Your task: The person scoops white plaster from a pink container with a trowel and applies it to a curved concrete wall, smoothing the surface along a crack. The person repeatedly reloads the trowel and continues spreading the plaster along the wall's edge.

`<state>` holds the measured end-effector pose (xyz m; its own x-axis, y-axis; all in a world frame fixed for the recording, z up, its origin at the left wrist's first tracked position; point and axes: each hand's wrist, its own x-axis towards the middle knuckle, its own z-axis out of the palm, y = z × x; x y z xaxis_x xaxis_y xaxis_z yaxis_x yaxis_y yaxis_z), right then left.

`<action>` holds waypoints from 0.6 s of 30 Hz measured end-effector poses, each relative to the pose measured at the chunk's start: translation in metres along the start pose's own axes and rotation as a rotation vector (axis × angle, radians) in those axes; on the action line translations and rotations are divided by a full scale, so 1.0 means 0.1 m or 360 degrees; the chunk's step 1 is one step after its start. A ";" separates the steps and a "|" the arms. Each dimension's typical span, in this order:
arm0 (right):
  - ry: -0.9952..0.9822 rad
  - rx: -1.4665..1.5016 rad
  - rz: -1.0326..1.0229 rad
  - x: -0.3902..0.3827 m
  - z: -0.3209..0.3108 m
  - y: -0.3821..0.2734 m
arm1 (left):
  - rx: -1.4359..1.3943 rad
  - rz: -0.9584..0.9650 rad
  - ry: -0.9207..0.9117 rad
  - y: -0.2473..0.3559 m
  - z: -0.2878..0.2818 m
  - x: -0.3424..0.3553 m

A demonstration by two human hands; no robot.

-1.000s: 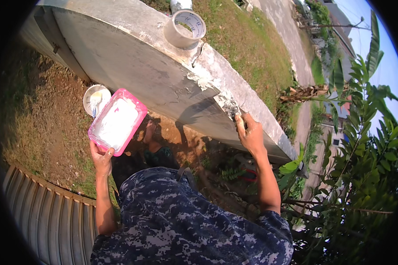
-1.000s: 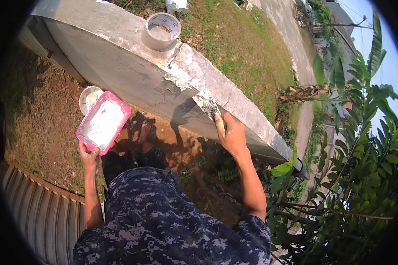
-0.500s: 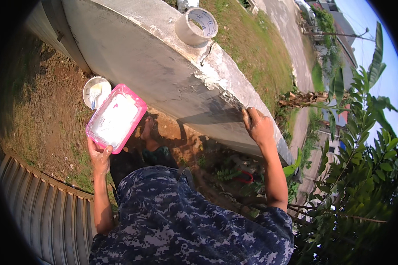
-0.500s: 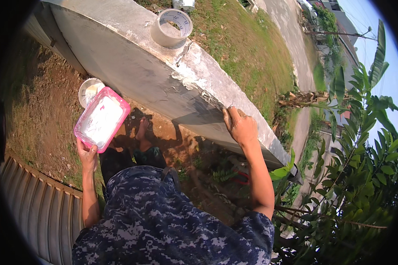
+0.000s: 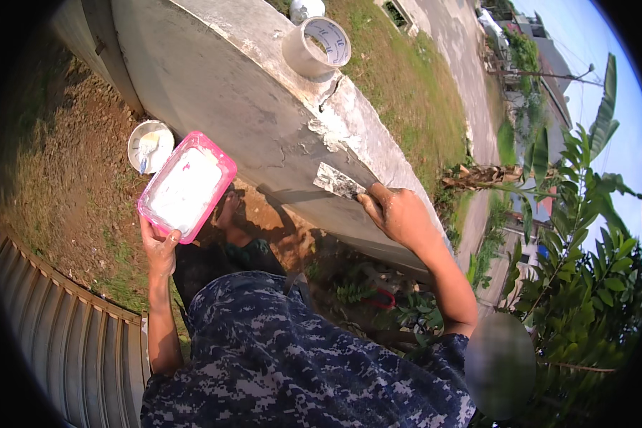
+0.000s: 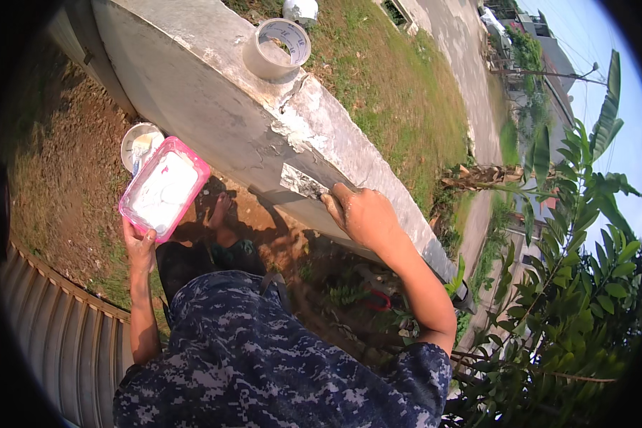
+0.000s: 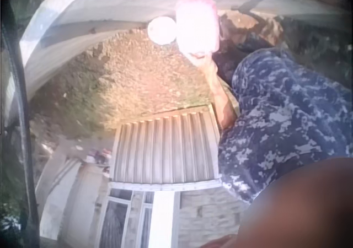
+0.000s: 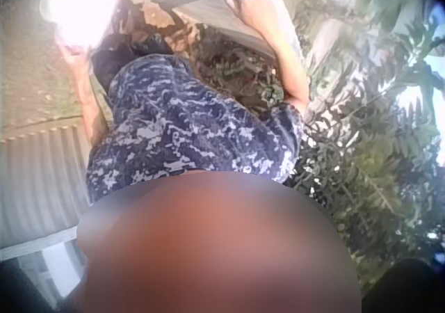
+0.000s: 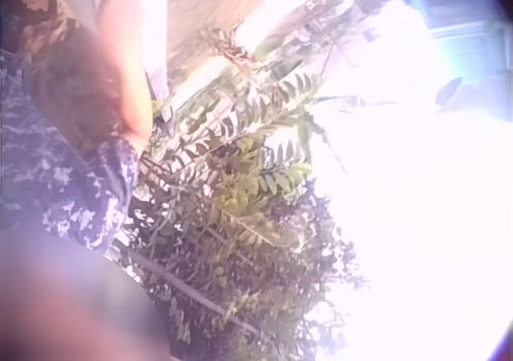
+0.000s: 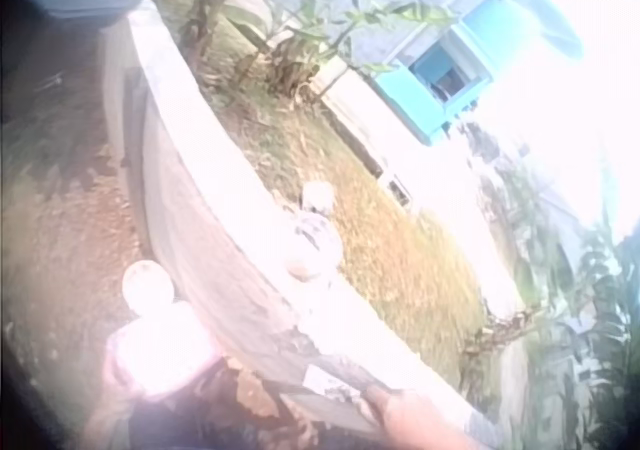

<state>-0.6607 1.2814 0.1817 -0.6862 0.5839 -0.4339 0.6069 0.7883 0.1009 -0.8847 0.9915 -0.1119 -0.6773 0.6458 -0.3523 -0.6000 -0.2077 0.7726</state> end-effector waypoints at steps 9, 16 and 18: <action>-0.0152 -0.0598 -0.0402 0.73 -0.59 -0.07 | -0.0060 0.0022 0.0158 -0.17 -0.01 -0.19; 0.0032 -0.0840 -0.0762 0.98 -0.65 -0.35 | -0.0157 0.0086 0.0274 -0.36 0.12 -0.26; -0.0051 -0.0852 -0.0690 0.93 -0.70 -0.31 | -0.0168 0.0113 0.0300 -0.45 0.30 -0.33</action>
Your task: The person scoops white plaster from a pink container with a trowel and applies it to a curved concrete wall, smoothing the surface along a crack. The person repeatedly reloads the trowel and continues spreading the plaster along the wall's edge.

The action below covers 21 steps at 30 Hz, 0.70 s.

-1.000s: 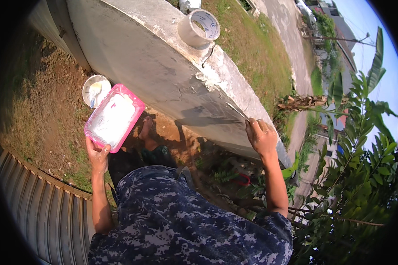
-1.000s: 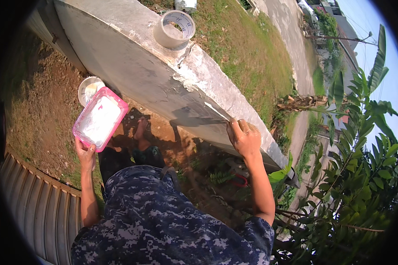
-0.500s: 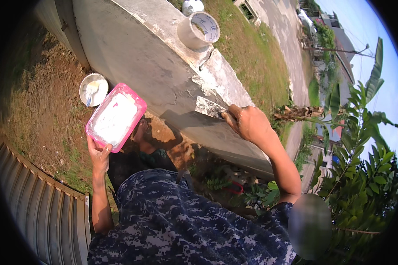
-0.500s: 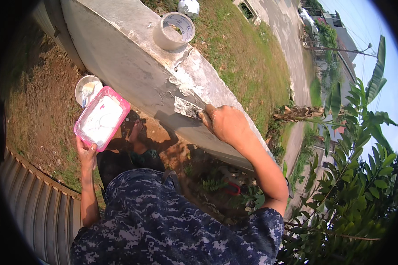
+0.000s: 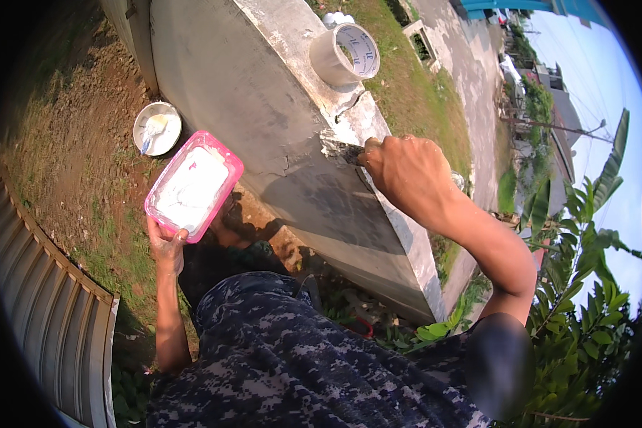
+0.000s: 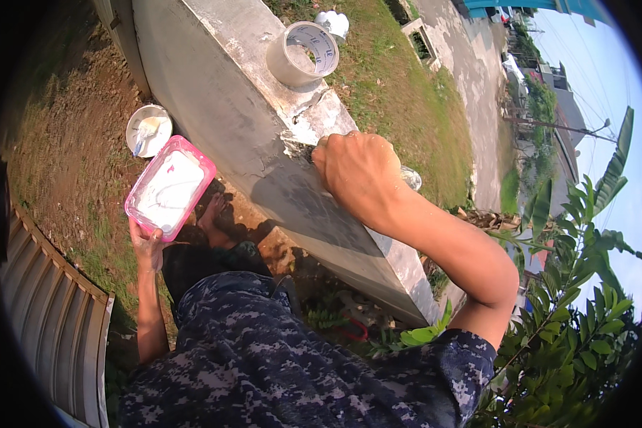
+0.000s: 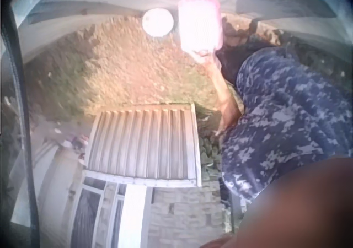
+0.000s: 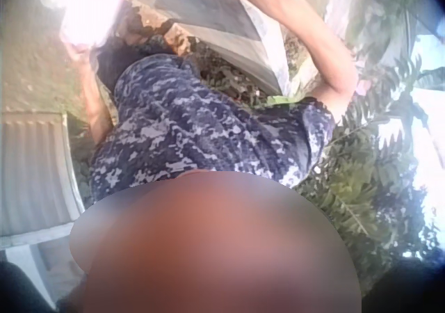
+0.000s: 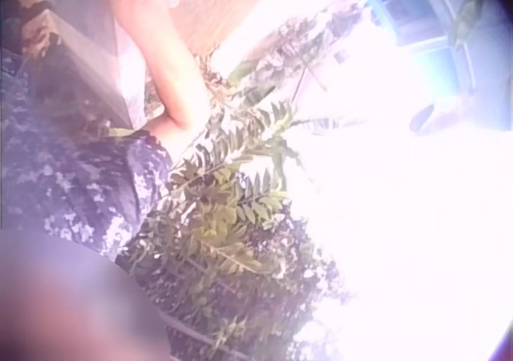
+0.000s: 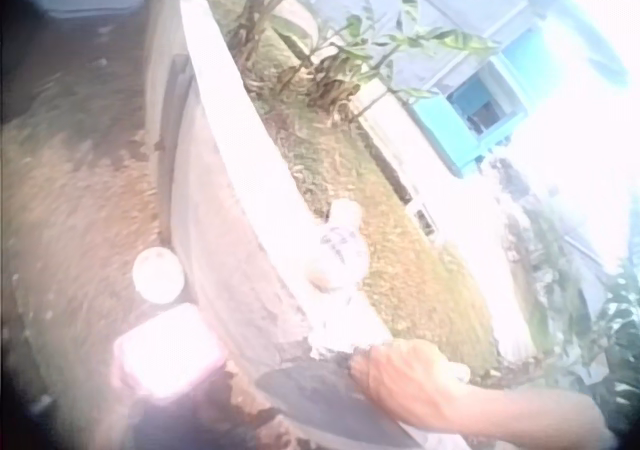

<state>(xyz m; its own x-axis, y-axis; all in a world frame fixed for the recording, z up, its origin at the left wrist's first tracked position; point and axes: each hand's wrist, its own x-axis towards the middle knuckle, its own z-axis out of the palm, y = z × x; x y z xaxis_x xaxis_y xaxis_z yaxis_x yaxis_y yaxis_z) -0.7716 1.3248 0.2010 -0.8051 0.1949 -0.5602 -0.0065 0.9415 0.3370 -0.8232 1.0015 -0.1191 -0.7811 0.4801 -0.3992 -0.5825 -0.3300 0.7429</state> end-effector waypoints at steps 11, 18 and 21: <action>-0.0293 -0.0165 0.0100 -0.42 -0.15 -0.33 | -0.0051 -0.0035 -0.0024 0.07 -0.01 0.00; -0.0232 -0.0050 0.0373 -0.15 0.55 -0.38 | 0.0030 0.0006 -0.0048 0.27 -0.24 0.13; -0.0293 0.0265 0.0532 -0.19 0.57 -0.24 | 0.0055 -0.0054 -0.0007 0.30 -0.27 0.19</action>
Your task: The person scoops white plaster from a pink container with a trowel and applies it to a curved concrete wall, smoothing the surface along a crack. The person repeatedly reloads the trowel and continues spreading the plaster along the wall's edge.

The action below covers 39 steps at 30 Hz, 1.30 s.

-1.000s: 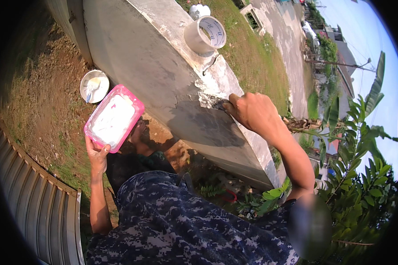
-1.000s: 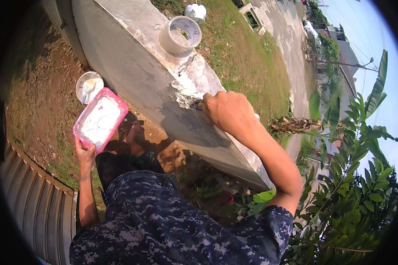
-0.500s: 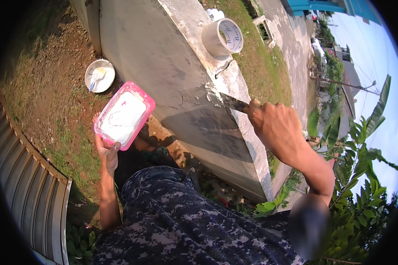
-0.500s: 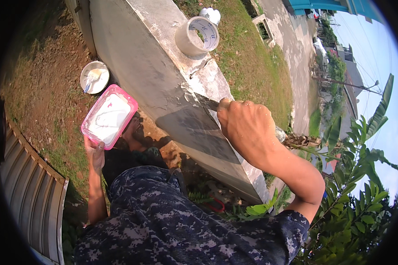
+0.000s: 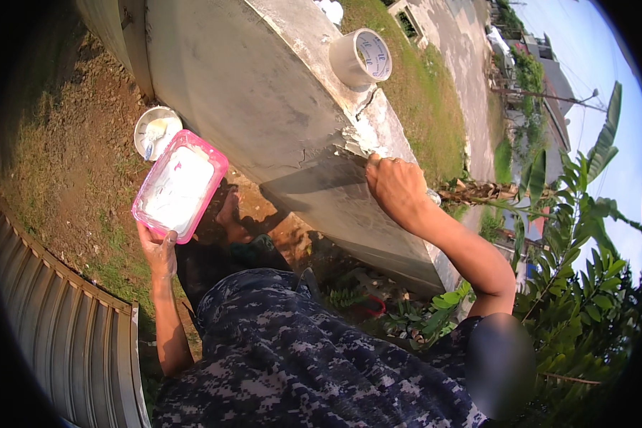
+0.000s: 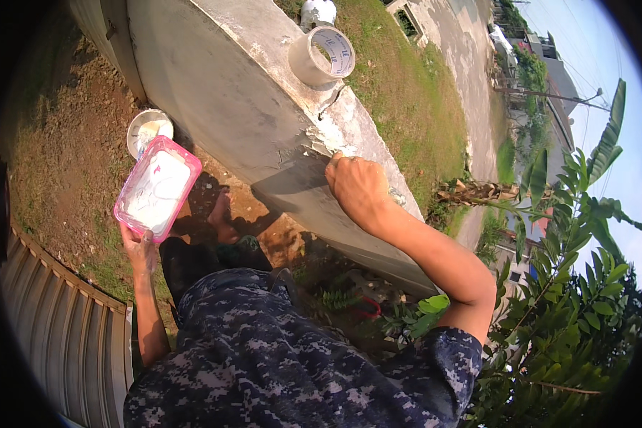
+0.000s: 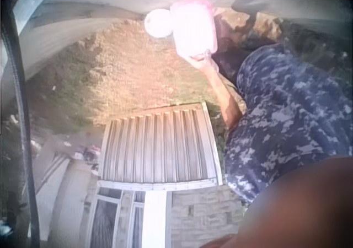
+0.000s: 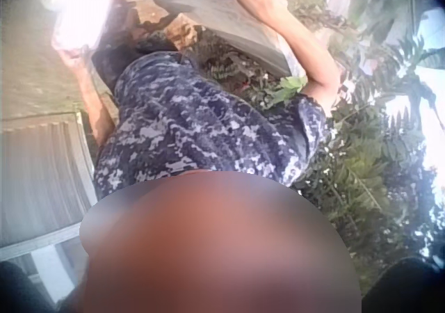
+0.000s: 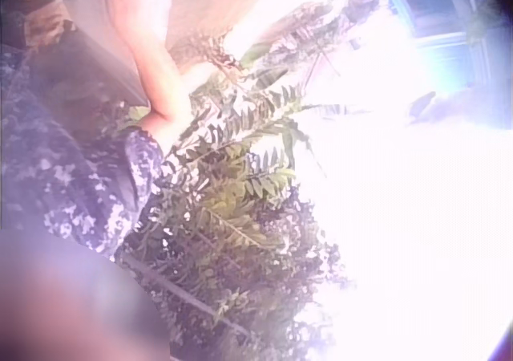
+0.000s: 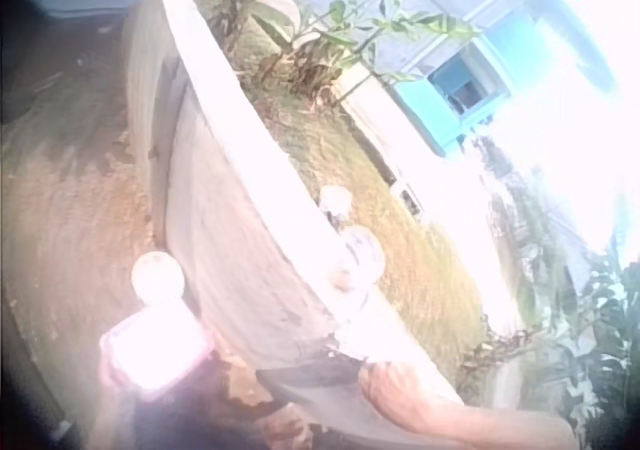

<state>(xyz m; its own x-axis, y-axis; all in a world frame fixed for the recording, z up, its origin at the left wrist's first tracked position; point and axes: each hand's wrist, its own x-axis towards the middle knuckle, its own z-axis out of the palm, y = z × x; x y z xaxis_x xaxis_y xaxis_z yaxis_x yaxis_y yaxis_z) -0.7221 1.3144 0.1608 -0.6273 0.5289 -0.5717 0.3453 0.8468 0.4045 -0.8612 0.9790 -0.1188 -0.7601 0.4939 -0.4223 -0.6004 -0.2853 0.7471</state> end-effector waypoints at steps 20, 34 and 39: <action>0.1156 0.0845 0.0791 -0.34 0.84 -1.02 | 0.0213 0.0088 -0.0678 1.11 -0.31 0.86; 0.1596 0.1454 0.1011 0.10 1.36 -1.04 | 0.0456 0.0094 -0.0699 1.33 0.04 0.64; 0.1539 0.1642 0.0996 -0.34 1.57 -0.95 | 0.0473 0.0112 -0.0768 1.33 0.22 0.61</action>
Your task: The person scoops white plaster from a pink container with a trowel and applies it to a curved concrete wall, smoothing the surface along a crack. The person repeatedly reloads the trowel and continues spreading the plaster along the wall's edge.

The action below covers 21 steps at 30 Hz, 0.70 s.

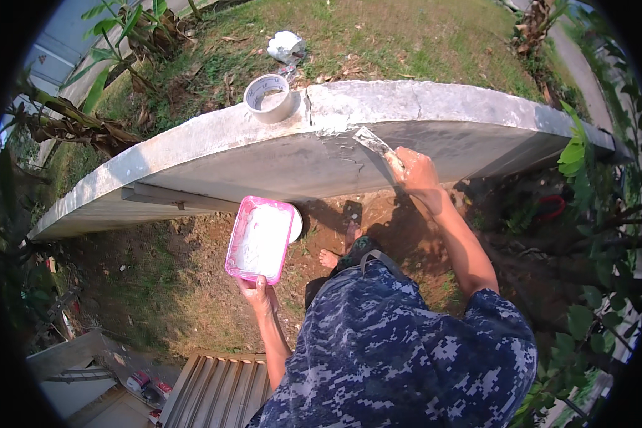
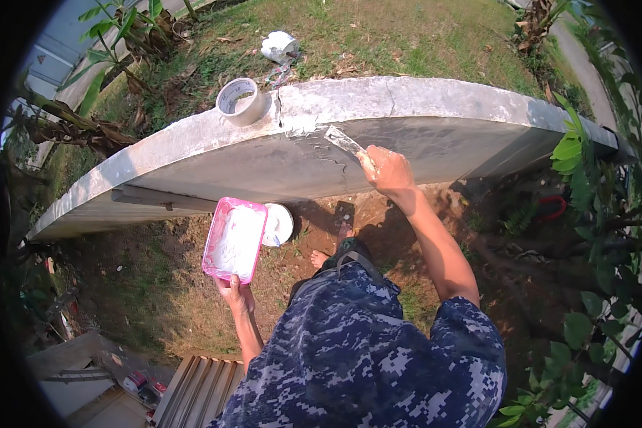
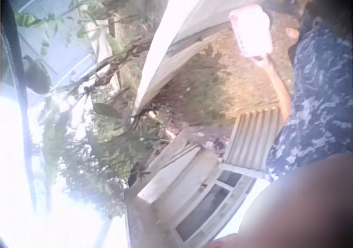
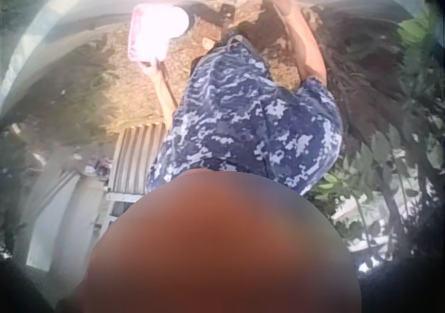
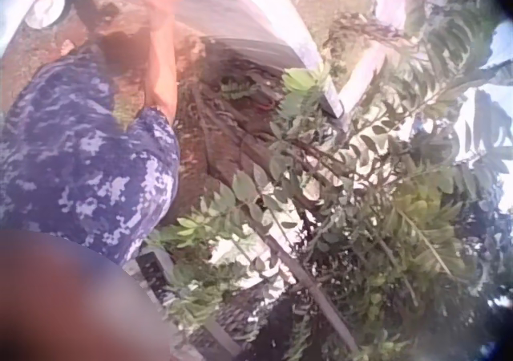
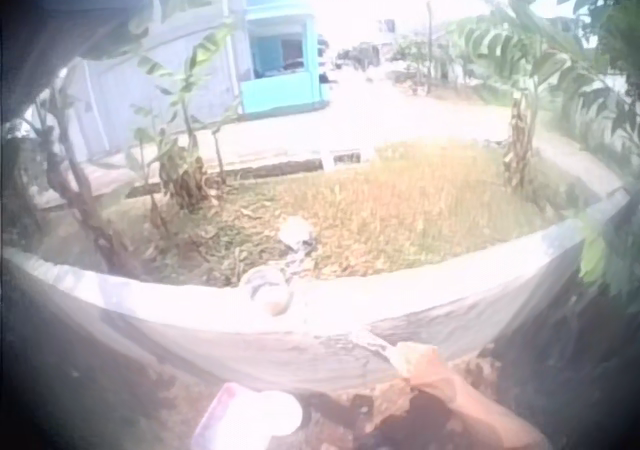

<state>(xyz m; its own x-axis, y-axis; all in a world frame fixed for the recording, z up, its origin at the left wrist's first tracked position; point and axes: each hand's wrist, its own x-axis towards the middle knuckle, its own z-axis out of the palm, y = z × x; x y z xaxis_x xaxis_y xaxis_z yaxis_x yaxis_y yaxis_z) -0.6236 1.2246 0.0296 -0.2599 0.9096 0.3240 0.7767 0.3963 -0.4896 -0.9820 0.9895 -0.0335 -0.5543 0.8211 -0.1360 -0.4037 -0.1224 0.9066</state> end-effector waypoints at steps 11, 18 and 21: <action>0.0363 0.1302 0.0877 -0.19 1.28 -0.39 | 0.0096 -0.0171 -0.0036 -0.04 0.43 0.15; 0.0683 0.1135 0.0481 -0.05 1.72 -0.60 | 0.0267 -0.0311 -0.0113 0.11 0.44 0.12; 0.0835 0.1028 0.0490 0.02 1.79 -0.65 | 0.0364 -0.0349 -0.0207 0.23 0.40 0.20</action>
<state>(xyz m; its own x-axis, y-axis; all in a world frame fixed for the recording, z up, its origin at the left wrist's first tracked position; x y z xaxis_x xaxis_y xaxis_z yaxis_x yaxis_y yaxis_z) -0.7780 1.2231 -0.0828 0.3267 0.8761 0.3545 0.2522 0.2806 -0.9261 -0.9732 1.0260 0.0005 -0.3688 0.8802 -0.2988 -0.3213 0.1809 0.9295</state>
